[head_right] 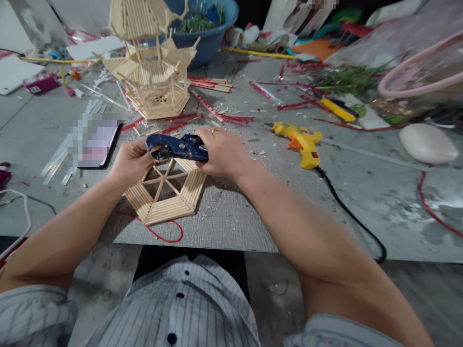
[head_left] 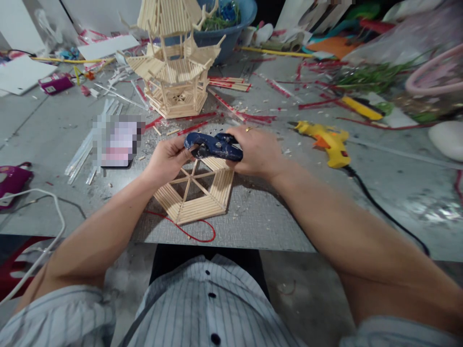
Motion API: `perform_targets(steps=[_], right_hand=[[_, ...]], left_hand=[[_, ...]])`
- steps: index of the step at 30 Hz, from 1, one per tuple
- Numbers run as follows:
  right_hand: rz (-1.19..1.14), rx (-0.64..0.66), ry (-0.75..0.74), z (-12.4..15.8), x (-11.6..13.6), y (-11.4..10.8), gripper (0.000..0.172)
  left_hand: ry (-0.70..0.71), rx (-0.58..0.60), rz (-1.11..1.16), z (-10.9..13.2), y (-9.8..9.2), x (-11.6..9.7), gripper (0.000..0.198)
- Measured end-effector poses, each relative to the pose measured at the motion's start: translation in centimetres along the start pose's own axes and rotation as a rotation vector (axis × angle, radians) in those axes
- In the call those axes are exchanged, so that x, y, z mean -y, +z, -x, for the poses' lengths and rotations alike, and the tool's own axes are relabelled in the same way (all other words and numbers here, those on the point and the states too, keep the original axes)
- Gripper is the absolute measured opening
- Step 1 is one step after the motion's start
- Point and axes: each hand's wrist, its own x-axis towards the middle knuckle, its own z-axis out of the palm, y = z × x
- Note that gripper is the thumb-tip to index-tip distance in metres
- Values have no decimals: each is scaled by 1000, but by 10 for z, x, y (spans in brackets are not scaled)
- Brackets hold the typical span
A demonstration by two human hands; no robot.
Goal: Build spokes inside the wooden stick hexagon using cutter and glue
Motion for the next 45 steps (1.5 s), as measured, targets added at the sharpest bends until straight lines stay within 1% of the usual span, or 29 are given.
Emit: perform_targets(steps=[7, 11, 17, 23, 28, 31, 34, 40, 42, 45], right_hand=[[8, 47, 36, 0, 3, -3, 46], [8, 54, 45, 0, 3, -2, 46], [5, 37, 29, 0, 3, -2, 39], [18, 93, 71, -1, 5, -4, 40], [54, 105, 86, -1, 7, -5, 39], [81, 94, 91, -1, 7, -3, 38], [88, 74, 89, -1, 6, -1, 34], [37, 67, 119, -1, 5, 2, 31], [1, 39, 141, -1, 3, 2, 32], [-42, -34, 159, -2, -4, 2, 43]], left_hand=[[4, -9, -35, 1, -1, -4, 23], [4, -12, -76, 0, -2, -5, 19], [5, -21, -64, 1, -1, -5, 17], [24, -30, -49, 0, -1, -5, 14], [30, -14, -28, -1, -2, -3, 14], [21, -19, -22, -1, -2, -2, 17], [15, -24, -15, -1, -2, -2, 26], [-13, -33, -14, -1, -1, -4, 40], [-38, -19, -24, -1, -1, -6, 42], [-103, 34, 12, 0, 0, -10, 44]])
